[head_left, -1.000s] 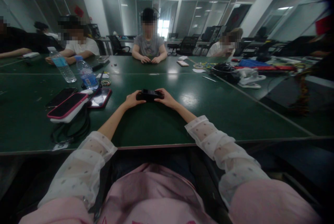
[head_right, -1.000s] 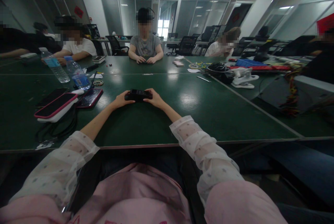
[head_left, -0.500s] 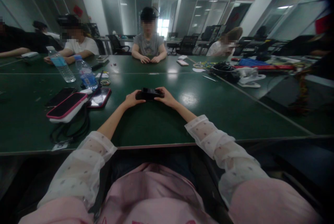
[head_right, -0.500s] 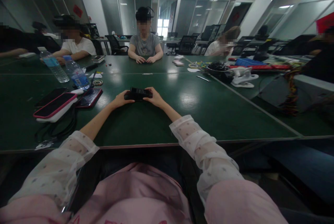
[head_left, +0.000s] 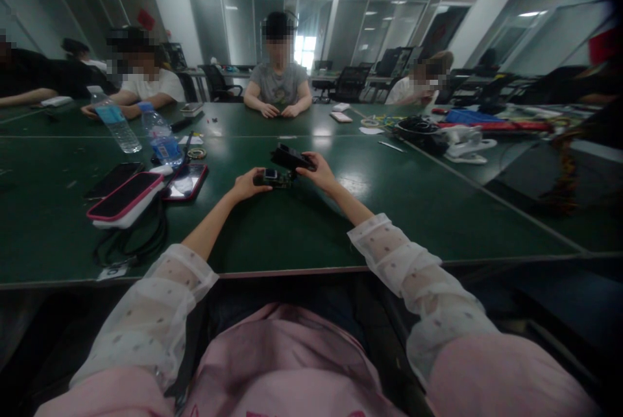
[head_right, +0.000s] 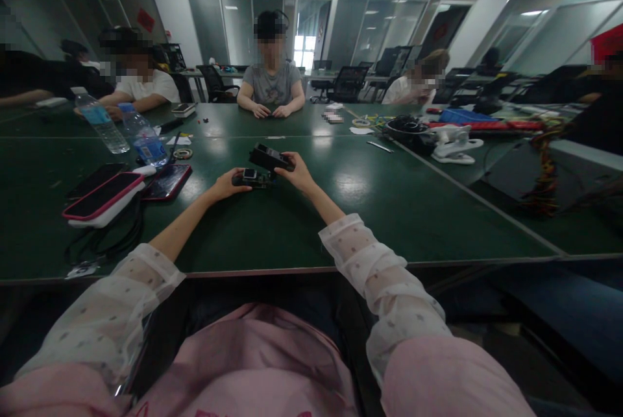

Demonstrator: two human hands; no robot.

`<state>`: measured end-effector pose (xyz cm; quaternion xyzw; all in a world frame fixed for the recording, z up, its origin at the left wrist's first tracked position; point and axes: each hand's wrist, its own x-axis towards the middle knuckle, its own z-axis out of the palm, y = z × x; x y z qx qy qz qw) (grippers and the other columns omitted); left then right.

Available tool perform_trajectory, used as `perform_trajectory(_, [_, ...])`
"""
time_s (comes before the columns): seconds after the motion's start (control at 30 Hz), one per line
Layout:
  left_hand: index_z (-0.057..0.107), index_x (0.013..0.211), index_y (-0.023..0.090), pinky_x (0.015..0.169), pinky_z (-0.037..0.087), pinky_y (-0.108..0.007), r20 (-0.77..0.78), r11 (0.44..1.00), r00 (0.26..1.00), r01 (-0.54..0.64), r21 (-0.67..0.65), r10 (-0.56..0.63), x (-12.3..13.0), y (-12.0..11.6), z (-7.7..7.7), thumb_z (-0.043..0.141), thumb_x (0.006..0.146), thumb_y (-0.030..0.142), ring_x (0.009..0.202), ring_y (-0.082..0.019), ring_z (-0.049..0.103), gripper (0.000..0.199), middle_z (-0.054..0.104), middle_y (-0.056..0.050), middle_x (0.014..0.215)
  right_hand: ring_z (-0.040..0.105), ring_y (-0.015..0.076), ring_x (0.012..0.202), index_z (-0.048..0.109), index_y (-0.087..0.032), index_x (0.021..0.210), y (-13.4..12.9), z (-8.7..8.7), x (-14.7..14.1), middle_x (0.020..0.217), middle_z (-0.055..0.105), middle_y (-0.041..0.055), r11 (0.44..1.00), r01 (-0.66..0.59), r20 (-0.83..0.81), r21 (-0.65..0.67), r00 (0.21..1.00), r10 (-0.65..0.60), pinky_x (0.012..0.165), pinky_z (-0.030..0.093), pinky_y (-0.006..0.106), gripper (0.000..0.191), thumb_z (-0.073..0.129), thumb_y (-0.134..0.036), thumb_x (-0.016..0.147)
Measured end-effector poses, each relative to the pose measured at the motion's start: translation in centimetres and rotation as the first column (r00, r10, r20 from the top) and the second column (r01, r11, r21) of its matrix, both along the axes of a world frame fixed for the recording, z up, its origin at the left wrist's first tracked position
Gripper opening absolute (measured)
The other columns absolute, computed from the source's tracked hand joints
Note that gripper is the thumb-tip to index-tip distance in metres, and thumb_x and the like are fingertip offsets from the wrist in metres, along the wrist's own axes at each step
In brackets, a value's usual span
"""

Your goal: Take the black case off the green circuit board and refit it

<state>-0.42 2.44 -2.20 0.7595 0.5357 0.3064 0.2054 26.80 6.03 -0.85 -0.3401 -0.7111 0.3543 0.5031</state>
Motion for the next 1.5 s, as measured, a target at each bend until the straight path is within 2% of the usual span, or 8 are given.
perform_trajectory(0.13, [0.05, 0.132, 0.025, 0.11, 0.037, -0.048, -0.012, 1.0, 1.0, 0.001, 0.002, -0.001, -0.1, -0.2, 0.1, 0.075, 0.072, 0.048, 0.124, -0.027, 0.057, 0.069, 0.062, -0.008, 0.131, 0.06, 0.0283, 0.109, 0.046, -0.021, 0.117, 1.1, -0.1, 1.3, 0.116, 0.061, 0.0111, 0.968, 0.238, 0.036, 0.085, 0.97, -0.241, 0.098, 0.048, 0.046, 0.067, 0.076, -0.055, 0.066])
perform_trajectory(0.27, [0.051, 0.131, 0.025, 0.11, 0.037, -0.048, -0.017, 1.0, 1.0, 0.012, 0.012, -0.012, -0.1, -0.2, 0.1, 0.074, 0.072, 0.049, 0.124, -0.027, 0.057, 0.068, 0.062, -0.008, 0.132, 0.059, 0.0304, 0.108, 0.046, -0.017, 0.116, 1.8, -0.4, 2.6, 0.115, 0.059, 0.0143, 0.841, 0.505, 0.113, 0.194, 0.84, -0.531, 0.1, 0.046, 0.05, 0.06, 0.074, -0.044, 0.07])
perform_trajectory(0.43, [0.051, 0.131, 0.025, 0.109, 0.038, -0.048, -0.029, 1.0, 1.0, 0.003, 0.007, -0.002, 0.1, -0.3, 0.3, 0.074, 0.072, 0.049, 0.123, -0.027, 0.057, 0.067, 0.062, -0.008, 0.132, 0.055, 0.0316, 0.111, 0.043, -0.015, 0.115, 1.9, -0.8, 3.4, 0.115, 0.056, 0.0162, 0.71, 0.677, 0.177, 0.193, 0.688, -0.704, 0.098, 0.046, 0.051, 0.054, 0.07, -0.039, 0.073])
perform_trajectory(0.53, [0.052, 0.13, 0.026, 0.109, 0.037, -0.048, -0.041, 1.0, 0.999, -0.002, 0.003, 0.002, 0.2, -0.3, 0.3, 0.074, 0.072, 0.05, 0.124, -0.028, 0.057, 0.067, 0.062, -0.008, 0.132, 0.052, 0.033, 0.115, 0.042, -0.015, 0.114, 1.7, -1.3, 3.5, 0.116, 0.053, 0.0165, 0.676, 0.71, 0.241, 0.196, 0.634, -0.735, 0.1, 0.044, 0.053, 0.052, 0.068, -0.035, 0.074])
perform_trajectory(0.73, [0.051, 0.131, 0.024, 0.107, 0.039, -0.049, -0.03, 1.0, 1.0, 0.006, 0.012, -0.006, 0.1, 0.0, 0.0, 0.074, 0.071, 0.053, 0.122, -0.029, 0.058, 0.071, 0.063, -0.01, 0.129, 0.048, 0.0368, 0.119, 0.041, -0.015, 0.114, 1.4, -2.2, 3.4, 0.119, 0.05, 0.0182, 0.704, 0.689, 0.368, 0.17, 0.619, -0.694, 0.101, 0.04, 0.059, 0.059, 0.074, -0.031, 0.068])
perform_trajectory(0.93, [0.051, 0.131, 0.024, 0.108, 0.038, -0.049, -0.034, 1.0, 0.999, 0.009, 0.013, -0.008, 0.1, 0.0, 0.1, 0.074, 0.072, 0.053, 0.123, -0.029, 0.058, 0.07, 0.063, -0.01, 0.13, 0.038, 0.0404, 0.127, 0.04, -0.016, 0.118, 1.1, -2.0, 2.9, 0.128, 0.044, 0.0214, 0.69, 0.708, 0.264, 0.148, 0.644, -0.718, 0.103, 0.031, 0.067, 0.066, 0.071, -0.051, 0.072])
perform_trajectory(1.33, [0.051, 0.131, 0.025, 0.108, 0.039, -0.047, -0.053, 1.0, 0.999, 0.002, 0.017, -0.001, 0.0, 0.1, -0.1, 0.074, 0.071, 0.053, 0.123, -0.028, 0.057, 0.07, 0.062, -0.008, 0.132, 0.039, 0.0356, 0.13, 0.036, -0.012, 0.13, 1.1, -1.5, 2.7, 0.132, 0.046, 0.0233, 0.652, 0.73, 0.379, 0.205, 0.555, -0.741, 0.108, 0.022, 0.059, 0.062, 0.046, -0.057, 0.089])
perform_trajectory(1.5, [0.051, 0.131, 0.025, 0.108, 0.039, -0.047, -0.044, 1.0, 0.999, 0.001, 0.022, 0.0, 0.1, 0.1, -0.1, 0.074, 0.072, 0.052, 0.123, -0.029, 0.057, 0.07, 0.062, -0.008, 0.132, 0.044, 0.036, 0.124, 0.037, -0.011, 0.13, 1.0, -1.5, 2.5, 0.128, 0.049, 0.0231, 0.634, 0.728, 0.47, 0.26, 0.479, -0.742, 0.102, 0.029, 0.058, 0.063, 0.05, -0.056, 0.089])
